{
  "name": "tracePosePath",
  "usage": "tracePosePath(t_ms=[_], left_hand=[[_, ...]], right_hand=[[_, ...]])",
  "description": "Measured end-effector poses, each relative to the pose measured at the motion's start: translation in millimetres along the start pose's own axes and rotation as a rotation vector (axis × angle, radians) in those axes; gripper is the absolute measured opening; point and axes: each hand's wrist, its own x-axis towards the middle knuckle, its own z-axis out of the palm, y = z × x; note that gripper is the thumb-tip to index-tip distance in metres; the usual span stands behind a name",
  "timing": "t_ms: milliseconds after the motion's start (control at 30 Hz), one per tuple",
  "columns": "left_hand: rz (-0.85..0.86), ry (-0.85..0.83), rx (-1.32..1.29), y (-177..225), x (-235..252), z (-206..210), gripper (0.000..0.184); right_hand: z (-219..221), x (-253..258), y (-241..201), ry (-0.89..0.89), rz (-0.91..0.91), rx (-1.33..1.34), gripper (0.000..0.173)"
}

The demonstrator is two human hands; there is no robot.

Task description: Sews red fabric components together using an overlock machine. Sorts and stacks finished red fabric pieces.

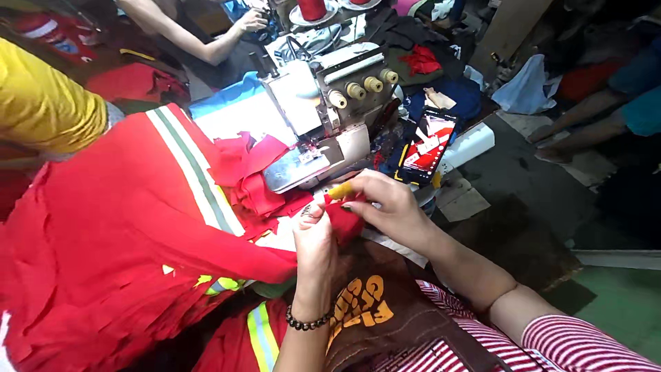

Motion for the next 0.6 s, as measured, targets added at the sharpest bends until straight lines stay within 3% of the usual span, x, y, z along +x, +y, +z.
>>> tracePosePath(t_ms=[100, 300, 467, 600], left_hand=[[-0.057, -0.069, -0.075, 2.7, -4.2, -4.2, 0.018], [-0.117, -0.139, -0.228, 1.9, -4.9, -8.8, 0.026], [-0.102, -0.171, -0.169, 3.1, -4.8, -13.2, 0.015], [-0.061, -0.147, 0.044, 9.8, 1.0, -12.1, 0.011]], right_hand=[[-0.2, -1.3, 3.7, 0.044, 0.069, 0.024, 0.02], [-0.4, -1.9, 6.5, 0.073, 0.115, -0.022, 0.022], [0.9, -0.4, 8.2, 0.06, 0.113, -0.04, 0.022], [6.3, 3.4, 10.8, 0.081, 0.137, -0.029, 0.021]])
